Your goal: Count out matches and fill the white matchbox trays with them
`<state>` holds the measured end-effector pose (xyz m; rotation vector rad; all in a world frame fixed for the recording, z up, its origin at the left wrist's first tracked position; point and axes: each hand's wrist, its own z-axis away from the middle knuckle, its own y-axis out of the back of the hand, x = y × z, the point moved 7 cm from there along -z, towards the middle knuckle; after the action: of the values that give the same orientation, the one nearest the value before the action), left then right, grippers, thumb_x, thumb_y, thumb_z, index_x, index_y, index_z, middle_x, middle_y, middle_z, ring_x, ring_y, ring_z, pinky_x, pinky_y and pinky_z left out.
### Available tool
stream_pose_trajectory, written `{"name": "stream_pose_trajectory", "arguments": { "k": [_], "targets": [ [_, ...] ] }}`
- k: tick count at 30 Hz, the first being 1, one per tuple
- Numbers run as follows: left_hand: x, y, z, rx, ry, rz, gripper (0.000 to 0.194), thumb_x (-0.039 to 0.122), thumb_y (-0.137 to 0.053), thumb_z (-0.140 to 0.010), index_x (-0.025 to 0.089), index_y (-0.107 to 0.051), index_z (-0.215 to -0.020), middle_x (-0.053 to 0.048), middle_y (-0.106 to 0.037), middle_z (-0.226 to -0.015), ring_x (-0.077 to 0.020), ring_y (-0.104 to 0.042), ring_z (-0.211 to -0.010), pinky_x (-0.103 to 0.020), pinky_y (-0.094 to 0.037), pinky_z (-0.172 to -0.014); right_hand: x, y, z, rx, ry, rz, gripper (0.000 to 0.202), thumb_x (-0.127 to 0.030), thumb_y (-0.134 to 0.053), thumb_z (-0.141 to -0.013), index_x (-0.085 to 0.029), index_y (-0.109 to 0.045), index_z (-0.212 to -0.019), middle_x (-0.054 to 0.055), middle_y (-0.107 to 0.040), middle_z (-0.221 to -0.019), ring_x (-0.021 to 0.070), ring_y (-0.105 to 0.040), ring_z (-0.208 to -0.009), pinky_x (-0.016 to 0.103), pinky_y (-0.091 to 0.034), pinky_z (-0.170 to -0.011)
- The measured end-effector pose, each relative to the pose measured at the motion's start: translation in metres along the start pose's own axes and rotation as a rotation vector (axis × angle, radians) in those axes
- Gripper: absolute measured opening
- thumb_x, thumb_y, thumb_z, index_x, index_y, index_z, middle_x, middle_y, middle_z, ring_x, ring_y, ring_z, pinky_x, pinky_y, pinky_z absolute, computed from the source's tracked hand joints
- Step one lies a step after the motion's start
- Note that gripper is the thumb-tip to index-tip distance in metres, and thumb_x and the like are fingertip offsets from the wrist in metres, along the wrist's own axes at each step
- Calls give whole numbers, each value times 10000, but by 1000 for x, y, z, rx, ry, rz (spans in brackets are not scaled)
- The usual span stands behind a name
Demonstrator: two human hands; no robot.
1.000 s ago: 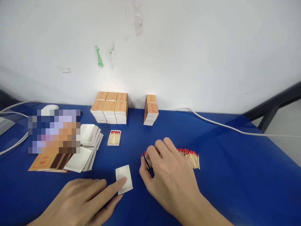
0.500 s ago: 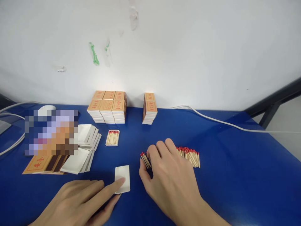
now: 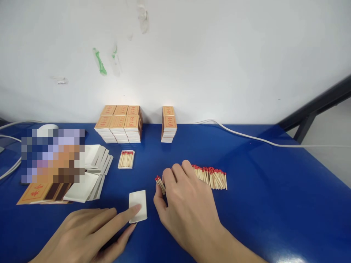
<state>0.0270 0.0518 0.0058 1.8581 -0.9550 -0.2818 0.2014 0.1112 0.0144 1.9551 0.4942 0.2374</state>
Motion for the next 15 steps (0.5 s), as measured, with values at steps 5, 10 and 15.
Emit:
{"name": "stream_pose_trajectory", "arguments": {
  "k": [5,10,15],
  "targets": [
    [0,0,-2,2,0,-26,249,200,-487,-1152,180,-695,-1289,16,-784,-835,-177,-784,-621,-352,-591,-511,-6,0,3,29,-35,-28,190,-228,-652,-941,-216,-551,-780,39,-588,-786,236,-563,-834,368,-367,-606],
    [0,0,-5,-21,2,-23,243,177,-500,-1139,168,-694,-1286,14,-774,-814,-177,-773,-598,-348,-583,-488,-9,-3,4,39,-72,-42,174,-232,-656,-928,-213,-561,-783,32,-588,-778,230,-568,-828,367,-347,-604],
    [-1,0,-6,-15,4,-34,266,196,-462,-1156,175,-689,-1294,17,-785,-817,-183,-789,-615,-354,-583,-490,-11,-4,2,45,-71,-46,181,-224,-654,-937,-212,-560,-783,29,-589,-777,221,-553,-819,364,-349,-613]
  ]
}}
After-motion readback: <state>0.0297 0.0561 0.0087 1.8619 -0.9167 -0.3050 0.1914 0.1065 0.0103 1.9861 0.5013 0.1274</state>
